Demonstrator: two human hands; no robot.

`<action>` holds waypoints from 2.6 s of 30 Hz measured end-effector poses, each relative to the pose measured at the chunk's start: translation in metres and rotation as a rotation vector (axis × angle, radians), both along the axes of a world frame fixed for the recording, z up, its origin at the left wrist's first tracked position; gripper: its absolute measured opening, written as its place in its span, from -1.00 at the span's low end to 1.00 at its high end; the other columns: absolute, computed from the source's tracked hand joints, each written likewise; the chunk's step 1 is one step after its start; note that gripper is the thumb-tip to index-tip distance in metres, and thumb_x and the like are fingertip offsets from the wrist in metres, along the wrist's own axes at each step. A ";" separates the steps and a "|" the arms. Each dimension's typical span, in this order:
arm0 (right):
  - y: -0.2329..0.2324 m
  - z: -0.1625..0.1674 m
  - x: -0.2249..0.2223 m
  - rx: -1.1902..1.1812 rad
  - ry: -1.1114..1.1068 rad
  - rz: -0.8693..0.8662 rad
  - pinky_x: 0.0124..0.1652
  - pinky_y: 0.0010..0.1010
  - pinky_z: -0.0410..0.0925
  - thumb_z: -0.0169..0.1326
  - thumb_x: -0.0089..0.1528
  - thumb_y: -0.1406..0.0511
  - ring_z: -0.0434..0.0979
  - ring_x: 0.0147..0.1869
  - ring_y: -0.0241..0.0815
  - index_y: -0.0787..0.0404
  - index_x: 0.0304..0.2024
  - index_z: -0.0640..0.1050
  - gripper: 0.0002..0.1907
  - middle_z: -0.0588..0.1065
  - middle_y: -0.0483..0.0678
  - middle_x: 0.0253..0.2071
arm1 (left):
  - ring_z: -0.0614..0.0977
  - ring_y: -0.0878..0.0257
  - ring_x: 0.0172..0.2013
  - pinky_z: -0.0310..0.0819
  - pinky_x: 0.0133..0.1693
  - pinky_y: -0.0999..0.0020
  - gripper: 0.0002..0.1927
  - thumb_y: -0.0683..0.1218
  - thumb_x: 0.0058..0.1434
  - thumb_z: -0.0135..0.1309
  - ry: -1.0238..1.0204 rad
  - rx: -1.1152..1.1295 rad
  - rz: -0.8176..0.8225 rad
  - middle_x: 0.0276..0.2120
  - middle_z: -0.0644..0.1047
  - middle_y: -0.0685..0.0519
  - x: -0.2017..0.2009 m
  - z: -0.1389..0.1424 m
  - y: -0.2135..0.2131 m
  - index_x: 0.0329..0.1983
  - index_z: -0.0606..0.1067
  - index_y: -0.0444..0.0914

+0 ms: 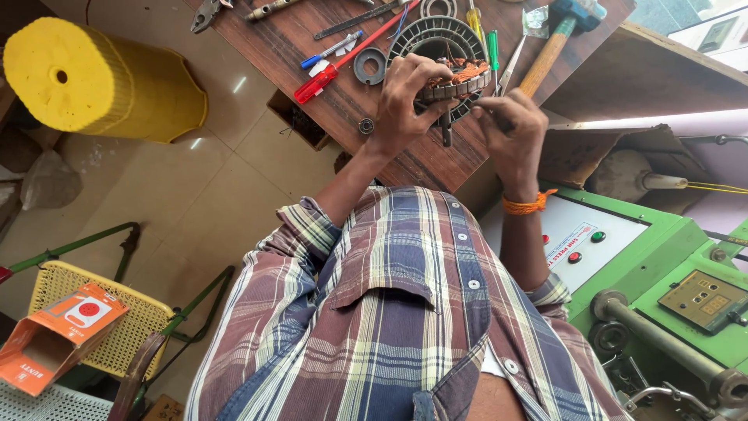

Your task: The person sits at a workbench repairing a mixer grinder motor. They hold the armature with orange copper windings, fit it into the motor housing, and use a screwdriver-like tool to tighten and adjust components while positioning small parts by hand.

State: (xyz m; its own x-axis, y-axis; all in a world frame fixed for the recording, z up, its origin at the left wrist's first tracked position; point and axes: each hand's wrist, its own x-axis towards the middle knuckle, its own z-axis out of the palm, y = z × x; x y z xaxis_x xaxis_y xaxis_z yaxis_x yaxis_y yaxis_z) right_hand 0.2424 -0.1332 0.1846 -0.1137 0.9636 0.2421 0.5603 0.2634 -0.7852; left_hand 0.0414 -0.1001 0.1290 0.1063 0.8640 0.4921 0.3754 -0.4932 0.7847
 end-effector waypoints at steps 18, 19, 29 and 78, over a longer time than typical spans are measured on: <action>0.079 0.011 -0.013 0.155 -0.167 0.187 -0.32 -0.33 0.32 0.41 0.24 0.39 0.49 -0.36 -0.16 0.29 -0.24 0.64 -0.84 0.49 0.01 -0.38 | 0.59 0.23 -0.28 0.49 -0.17 0.28 -0.66 0.08 0.24 0.24 -0.091 -0.427 0.057 -0.36 0.53 0.11 0.013 0.019 0.009 -0.02 0.51 -0.17; 0.078 0.012 -0.015 0.160 -0.176 0.167 -0.32 -0.33 0.31 0.42 0.24 0.38 0.48 -0.36 -0.16 0.29 -0.24 0.65 -0.84 0.49 0.01 -0.38 | 0.58 0.22 -0.29 0.46 -0.17 0.28 -0.69 0.04 0.22 0.22 -0.053 -0.431 0.065 -0.37 0.54 0.09 0.015 0.020 0.017 -0.04 0.53 -0.18; 0.016 0.033 -0.030 0.016 -0.052 0.106 -0.33 -0.39 0.30 0.38 0.27 0.37 0.46 -0.37 -0.25 0.31 -0.22 0.61 -0.82 0.51 -0.01 -0.38 | 0.56 0.29 -0.04 0.47 0.08 0.34 -0.87 -0.19 0.27 0.09 -0.345 -0.541 -0.522 -0.14 0.47 0.10 -0.046 0.017 0.028 -0.15 0.57 -0.31; 0.036 0.026 -0.025 0.131 -0.066 0.174 -0.25 -0.36 0.34 0.33 0.35 0.40 0.52 -0.26 -0.21 0.31 -0.18 0.58 -0.85 0.53 0.01 -0.27 | 0.57 0.36 -0.11 0.47 0.03 0.39 -0.87 -0.14 0.22 0.19 -0.452 -0.646 -0.437 -0.20 0.51 0.16 -0.029 -0.003 0.036 -0.20 0.64 -0.26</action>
State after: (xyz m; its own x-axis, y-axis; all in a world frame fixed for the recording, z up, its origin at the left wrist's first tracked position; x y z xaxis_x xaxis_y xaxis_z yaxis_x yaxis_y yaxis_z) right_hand 0.2178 -0.0973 0.2109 -0.2949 0.8890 0.3503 0.5466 0.4576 -0.7013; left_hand 0.0129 -0.0644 0.1261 0.4047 0.9144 -0.0011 -0.1536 0.0692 0.9857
